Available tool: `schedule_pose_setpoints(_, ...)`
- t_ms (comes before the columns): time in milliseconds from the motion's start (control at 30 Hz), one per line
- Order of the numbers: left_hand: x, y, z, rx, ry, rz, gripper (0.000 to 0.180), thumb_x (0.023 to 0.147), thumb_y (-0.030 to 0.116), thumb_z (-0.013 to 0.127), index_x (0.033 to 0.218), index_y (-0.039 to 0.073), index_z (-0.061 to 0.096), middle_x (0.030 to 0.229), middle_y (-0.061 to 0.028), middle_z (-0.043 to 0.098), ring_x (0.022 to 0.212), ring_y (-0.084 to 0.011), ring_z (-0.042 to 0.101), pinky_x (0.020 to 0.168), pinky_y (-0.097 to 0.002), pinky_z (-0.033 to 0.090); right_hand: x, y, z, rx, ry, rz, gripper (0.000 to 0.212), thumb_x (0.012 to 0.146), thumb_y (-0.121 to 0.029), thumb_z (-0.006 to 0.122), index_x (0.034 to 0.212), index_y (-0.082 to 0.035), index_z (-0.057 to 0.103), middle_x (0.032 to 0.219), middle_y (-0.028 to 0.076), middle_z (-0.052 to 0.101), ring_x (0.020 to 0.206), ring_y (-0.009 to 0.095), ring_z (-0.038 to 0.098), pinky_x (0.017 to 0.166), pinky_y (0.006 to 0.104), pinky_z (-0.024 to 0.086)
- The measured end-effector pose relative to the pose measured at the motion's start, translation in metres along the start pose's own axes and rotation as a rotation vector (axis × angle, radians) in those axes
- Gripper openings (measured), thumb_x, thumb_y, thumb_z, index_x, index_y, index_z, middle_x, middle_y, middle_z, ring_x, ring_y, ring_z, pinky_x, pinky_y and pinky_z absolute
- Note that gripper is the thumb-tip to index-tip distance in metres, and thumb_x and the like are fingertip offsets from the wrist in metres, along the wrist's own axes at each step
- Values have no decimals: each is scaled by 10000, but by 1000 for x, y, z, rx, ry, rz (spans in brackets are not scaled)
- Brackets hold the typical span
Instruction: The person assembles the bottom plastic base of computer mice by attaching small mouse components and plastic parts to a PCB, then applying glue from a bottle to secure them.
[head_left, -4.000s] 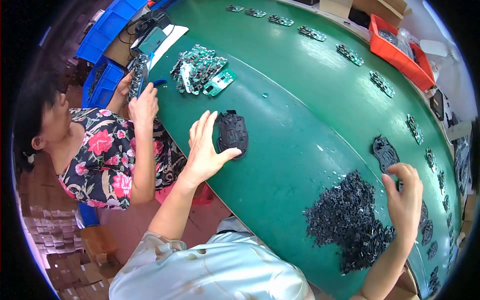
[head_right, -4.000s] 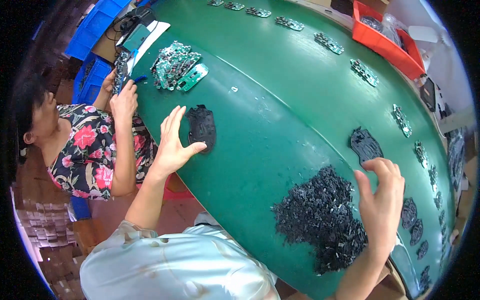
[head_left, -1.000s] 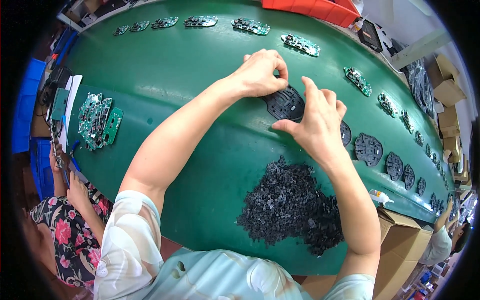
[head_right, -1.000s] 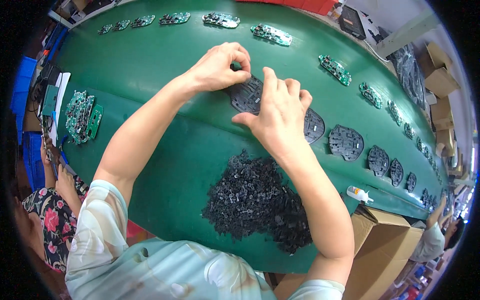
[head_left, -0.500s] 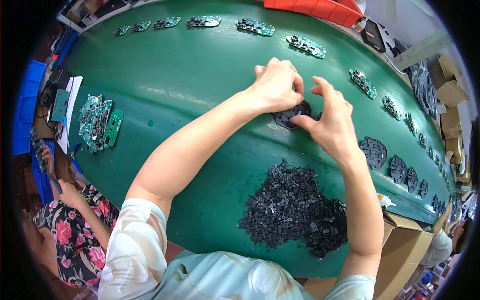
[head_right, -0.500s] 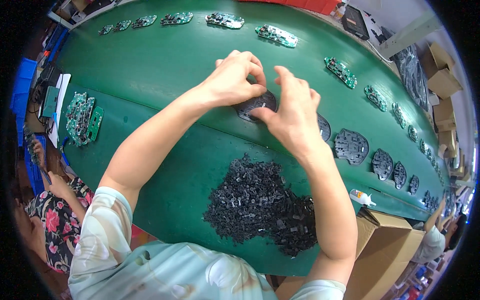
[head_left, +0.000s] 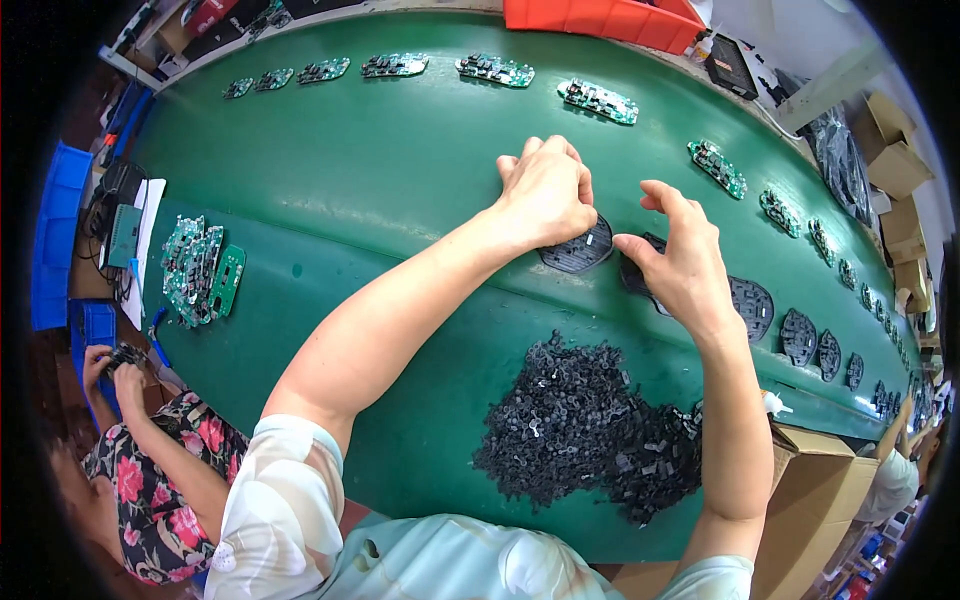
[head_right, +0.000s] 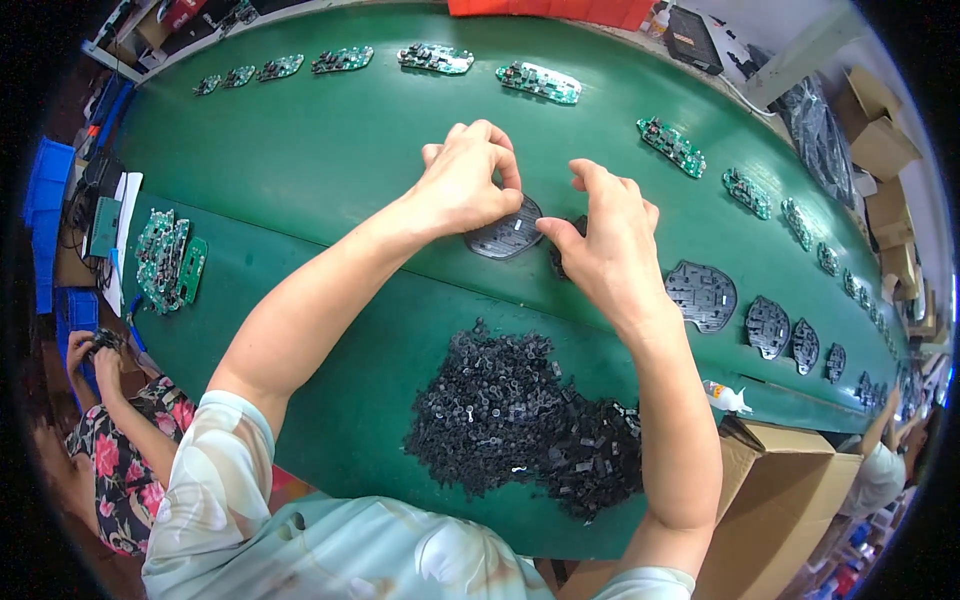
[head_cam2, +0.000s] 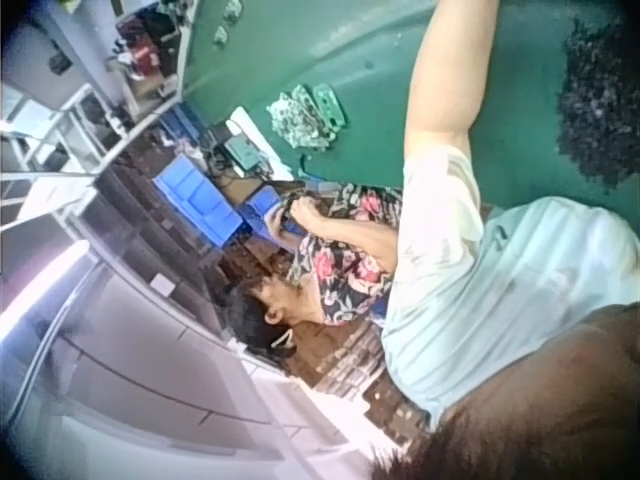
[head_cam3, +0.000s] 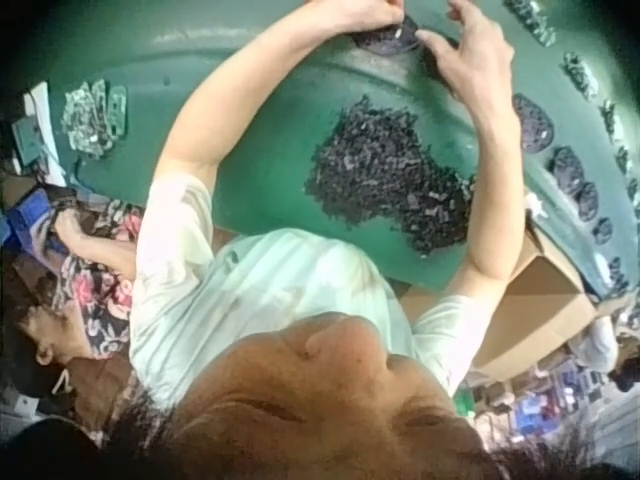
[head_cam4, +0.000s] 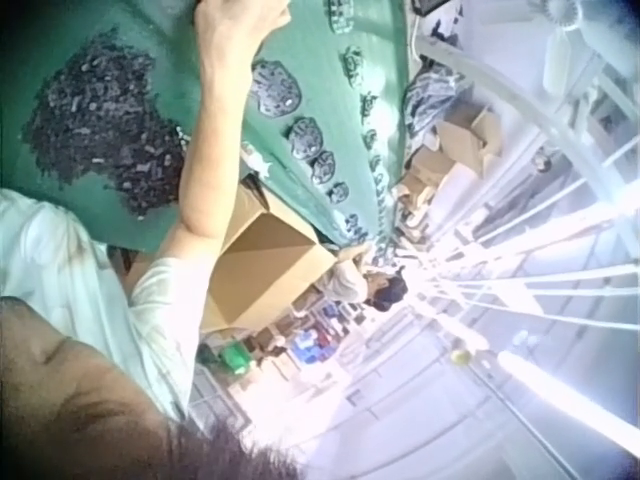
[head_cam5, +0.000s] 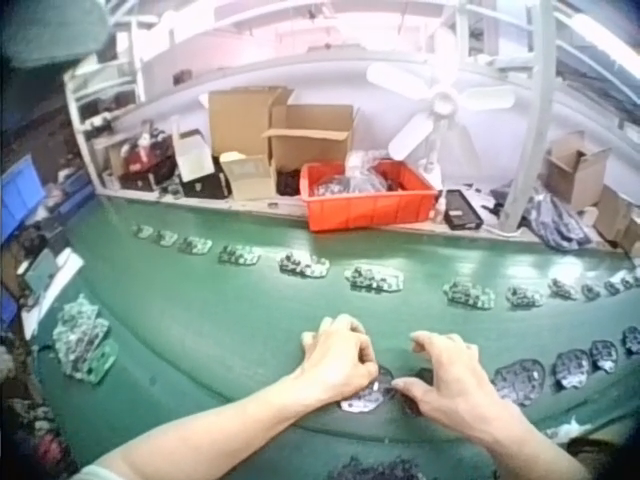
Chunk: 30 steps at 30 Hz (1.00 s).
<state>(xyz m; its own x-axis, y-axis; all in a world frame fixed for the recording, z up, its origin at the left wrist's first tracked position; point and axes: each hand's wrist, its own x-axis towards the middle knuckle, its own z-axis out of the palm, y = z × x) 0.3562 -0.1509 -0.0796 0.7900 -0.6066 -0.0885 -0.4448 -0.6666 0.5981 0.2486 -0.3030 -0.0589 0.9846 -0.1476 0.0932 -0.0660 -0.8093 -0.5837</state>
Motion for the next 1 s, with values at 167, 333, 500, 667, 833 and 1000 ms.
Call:
schedule_pose_setpoints(167,-3,5,1,61,35,-73,76,638,173,713,684,114,704,1133,-70,543,1154,-272,441,956,-441,310,9,1,10,17,-22,28,492,756,-159,754,1186,-12,567,1107,159,636,1091,313,556,975,444,376)
schedule_pose_setpoints(333,4,11,3,95,15,-155,80,618,164,724,691,132,716,1161,-59,529,1161,-271,425,954,-451,312,32,-4,16,64,-121,175,425,716,-116,748,1105,0,625,1014,163,677,1028,325,615,922,426,444)
schedule_pose_setpoints(500,10,11,6,85,4,-198,110,582,165,762,683,146,721,1165,-33,528,1155,-261,423,960,-438,317,47,-1,16,76,-193,257,386,650,-79,750,1012,20,659,936,163,693,907,303,673,816,377,524)
schedule_pose_setpoints(667,18,14,3,81,-40,-265,127,572,168,779,685,158,722,1159,-22,531,1157,-259,423,962,-432,326,56,2,10,120,-298,324,438,626,-87,796,1030,17,661,937,155,692,912,272,672,805,354,524)
schedule_pose_setpoints(833,18,15,5,88,-59,-288,139,569,166,787,692,169,722,1155,-18,533,1157,-258,425,961,-433,335,61,12,14,164,-322,352,439,626,-97,808,1022,15,655,971,164,689,943,274,665,818,355,519)
schedule_pose_setpoints(1000,16,16,10,105,-45,-273,136,575,171,787,693,170,721,1165,-17,533,1165,-263,421,968,-434,333,56,7,13,80,-330,341,402,657,-136,778,1014,-4,649,1004,191,683,996,313,652,865,386,503)
